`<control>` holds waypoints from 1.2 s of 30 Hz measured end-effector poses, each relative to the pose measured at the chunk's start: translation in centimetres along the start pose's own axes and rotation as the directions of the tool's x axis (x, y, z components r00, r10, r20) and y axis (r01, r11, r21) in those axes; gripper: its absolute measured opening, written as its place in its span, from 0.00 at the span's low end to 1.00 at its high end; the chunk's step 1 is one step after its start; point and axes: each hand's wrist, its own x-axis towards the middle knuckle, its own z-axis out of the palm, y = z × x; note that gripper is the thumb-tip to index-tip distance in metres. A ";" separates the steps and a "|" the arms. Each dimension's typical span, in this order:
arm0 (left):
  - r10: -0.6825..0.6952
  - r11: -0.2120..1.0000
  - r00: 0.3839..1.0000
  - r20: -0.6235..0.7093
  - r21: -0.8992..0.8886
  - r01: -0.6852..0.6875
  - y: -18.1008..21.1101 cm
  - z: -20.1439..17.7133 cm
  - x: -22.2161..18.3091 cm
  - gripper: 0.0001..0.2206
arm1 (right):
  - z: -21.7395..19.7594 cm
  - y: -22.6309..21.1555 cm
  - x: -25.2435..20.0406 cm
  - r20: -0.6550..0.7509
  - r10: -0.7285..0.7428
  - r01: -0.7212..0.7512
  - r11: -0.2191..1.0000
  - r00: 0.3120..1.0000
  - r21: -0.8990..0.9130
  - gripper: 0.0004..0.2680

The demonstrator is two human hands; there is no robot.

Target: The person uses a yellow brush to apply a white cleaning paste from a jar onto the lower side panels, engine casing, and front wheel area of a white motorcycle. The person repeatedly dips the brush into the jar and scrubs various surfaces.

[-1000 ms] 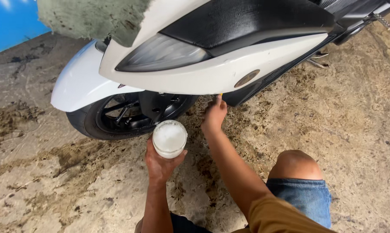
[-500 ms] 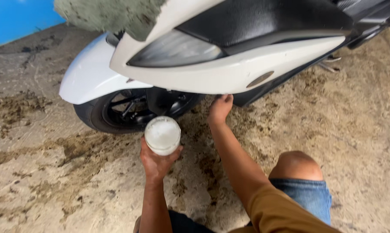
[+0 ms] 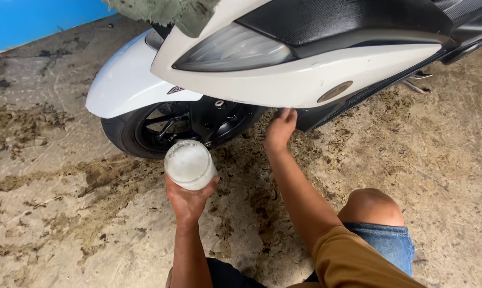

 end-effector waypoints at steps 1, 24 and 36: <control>0.007 0.998 1.000 0.004 0.054 -0.007 0.1 -0.2 -0.5 0.43 | -0.3 -0.1 -0.9 0.030 -0.340 0.341 0.939 0.940 -0.049 0.12; -0.030 0.996 0.999 -0.012 -0.087 0.029 1.0 -0.5 -0.9 0.43 | -1.2 -2.8 -0.1 0.055 0.778 -0.737 0.567 0.626 0.368 0.09; -0.044 0.997 0.995 -0.090 0.058 0.049 1.0 -0.4 -0.3 0.39 | -3.8 -10.1 -11.7 0.422 -0.321 0.364 0.931 0.848 -0.022 0.18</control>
